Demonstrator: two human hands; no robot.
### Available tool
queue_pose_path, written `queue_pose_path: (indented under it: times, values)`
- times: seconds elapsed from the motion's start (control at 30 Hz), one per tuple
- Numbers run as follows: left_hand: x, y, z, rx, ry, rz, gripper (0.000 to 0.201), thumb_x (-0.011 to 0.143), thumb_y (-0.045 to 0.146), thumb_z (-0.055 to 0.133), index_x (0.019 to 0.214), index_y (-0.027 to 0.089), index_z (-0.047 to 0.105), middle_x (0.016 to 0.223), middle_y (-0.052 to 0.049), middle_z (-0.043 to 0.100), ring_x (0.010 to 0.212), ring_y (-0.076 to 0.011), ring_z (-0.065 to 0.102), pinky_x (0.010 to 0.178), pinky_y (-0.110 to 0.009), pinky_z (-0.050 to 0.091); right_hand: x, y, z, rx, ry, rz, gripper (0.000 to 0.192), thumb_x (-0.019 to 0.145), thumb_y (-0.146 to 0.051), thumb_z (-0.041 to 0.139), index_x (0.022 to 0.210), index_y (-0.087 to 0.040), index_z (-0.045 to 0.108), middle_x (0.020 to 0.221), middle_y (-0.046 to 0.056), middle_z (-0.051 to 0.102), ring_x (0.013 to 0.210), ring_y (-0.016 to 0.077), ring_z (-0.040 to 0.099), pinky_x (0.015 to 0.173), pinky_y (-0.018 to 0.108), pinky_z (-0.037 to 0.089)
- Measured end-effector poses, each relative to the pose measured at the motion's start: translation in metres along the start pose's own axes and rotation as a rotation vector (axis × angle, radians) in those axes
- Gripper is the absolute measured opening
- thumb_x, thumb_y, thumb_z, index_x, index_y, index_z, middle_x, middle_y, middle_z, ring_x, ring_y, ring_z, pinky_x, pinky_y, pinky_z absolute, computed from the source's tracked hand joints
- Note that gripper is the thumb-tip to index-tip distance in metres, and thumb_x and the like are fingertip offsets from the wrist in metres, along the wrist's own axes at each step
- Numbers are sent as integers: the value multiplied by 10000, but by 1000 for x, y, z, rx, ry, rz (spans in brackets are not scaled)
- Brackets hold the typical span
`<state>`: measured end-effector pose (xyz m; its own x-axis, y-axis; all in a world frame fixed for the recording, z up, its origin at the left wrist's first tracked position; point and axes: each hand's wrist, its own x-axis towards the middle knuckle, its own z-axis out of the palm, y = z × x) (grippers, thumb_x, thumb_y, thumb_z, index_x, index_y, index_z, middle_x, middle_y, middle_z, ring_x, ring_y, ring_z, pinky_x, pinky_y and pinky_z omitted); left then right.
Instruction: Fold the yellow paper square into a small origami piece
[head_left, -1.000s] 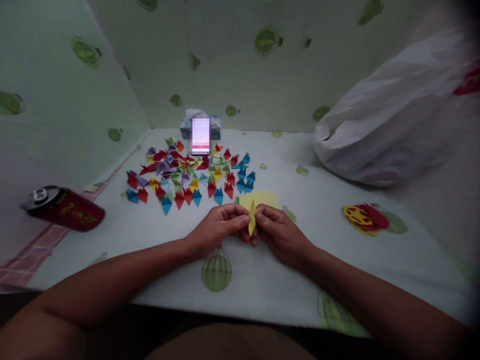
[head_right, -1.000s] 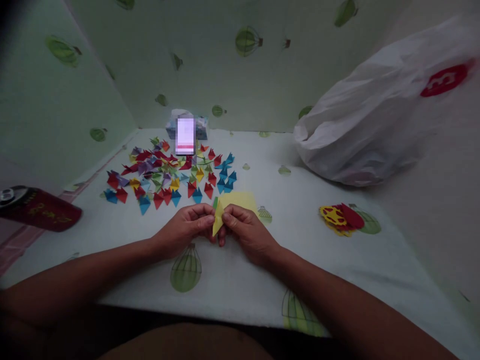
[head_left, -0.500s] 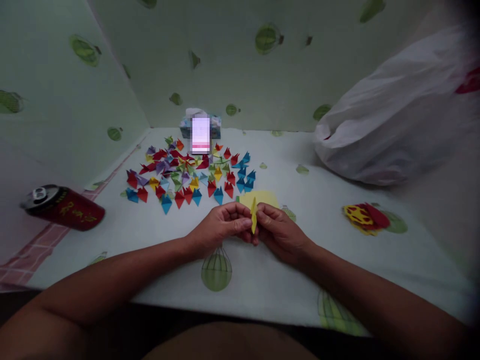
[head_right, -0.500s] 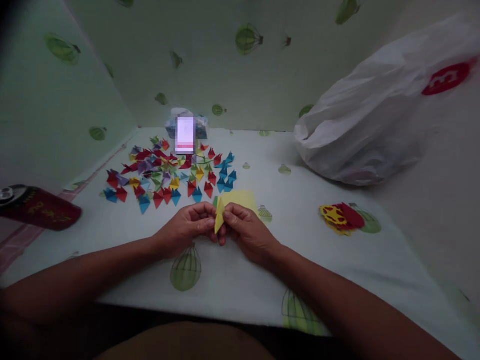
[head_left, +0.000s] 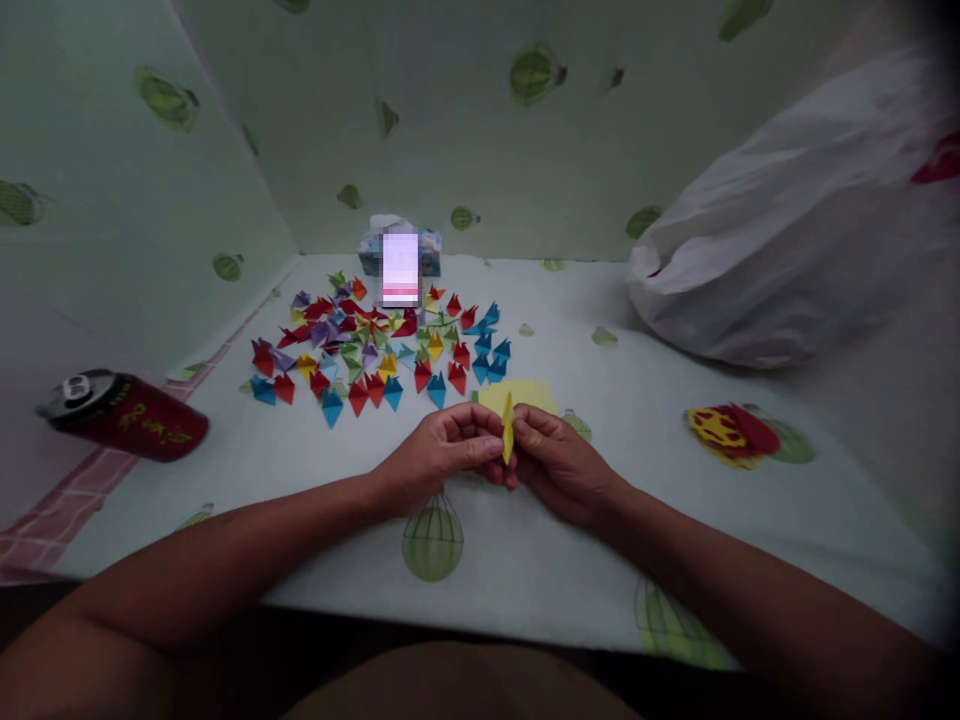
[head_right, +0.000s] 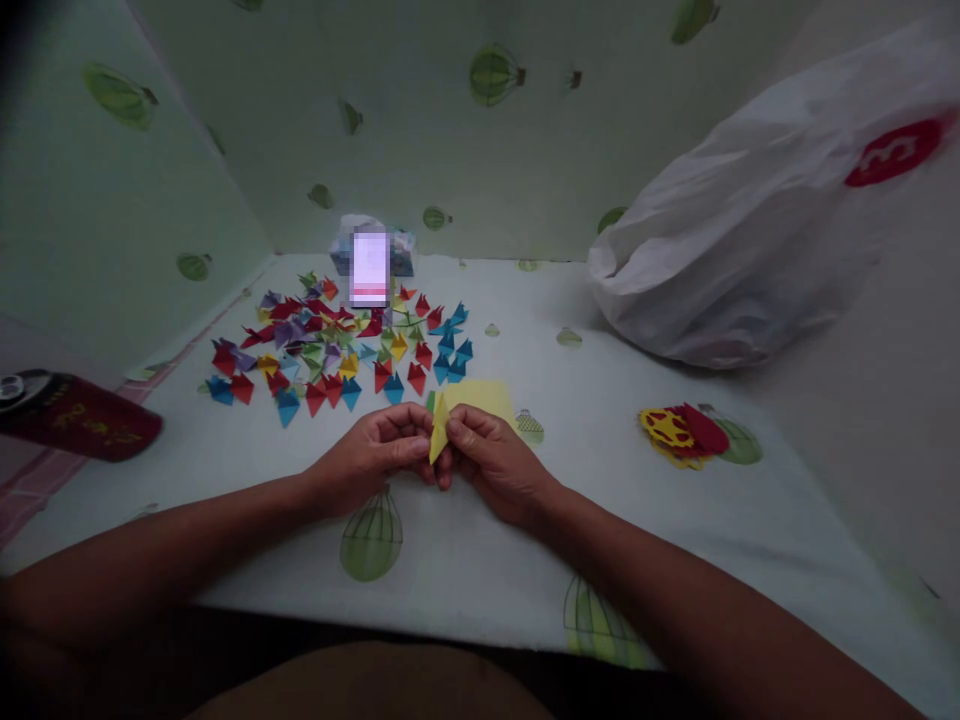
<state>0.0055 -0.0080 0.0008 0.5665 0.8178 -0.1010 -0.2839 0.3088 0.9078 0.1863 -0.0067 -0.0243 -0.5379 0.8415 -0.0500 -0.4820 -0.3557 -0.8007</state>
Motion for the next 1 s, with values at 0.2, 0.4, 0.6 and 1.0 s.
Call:
queue_pose_path:
  times: [0.2, 0.4, 0.6, 1.0]
  values:
    - [0, 3, 0, 43, 4, 0, 236, 818, 270, 716, 960, 136, 583, 795, -40, 693, 688, -137, 687, 687, -267, 521, 0, -1, 1, -15, 18, 28, 281, 892, -397, 697, 762, -191, 556, 641, -14, 635, 583, 130, 620, 538, 240, 466]
    - [-2, 9, 3, 221, 79, 8, 213, 786, 225, 694, 923, 137, 556, 766, -34, 675, 703, -143, 662, 689, -277, 513, -1, -1, 2, -241, 92, -74, 289, 918, -408, 655, 743, -190, 582, 641, -13, 650, 582, 124, 611, 599, 258, 476]
    - [-1, 5, 4, 312, 183, 20, 218, 780, 240, 683, 930, 146, 556, 752, -2, 634, 660, -122, 628, 657, -270, 521, -4, -2, 1, -554, 172, -167, 286, 953, -391, 600, 746, -193, 601, 629, -20, 636, 579, 121, 585, 639, 271, 460]
    - [-2, 6, 2, 365, 172, 74, 195, 840, 315, 670, 795, 137, 605, 676, 6, 610, 617, -102, 582, 622, -240, 481, -6, -4, 7, -482, 114, -112, 282, 949, -395, 599, 751, -195, 603, 667, -1, 680, 584, 125, 606, 633, 271, 471]
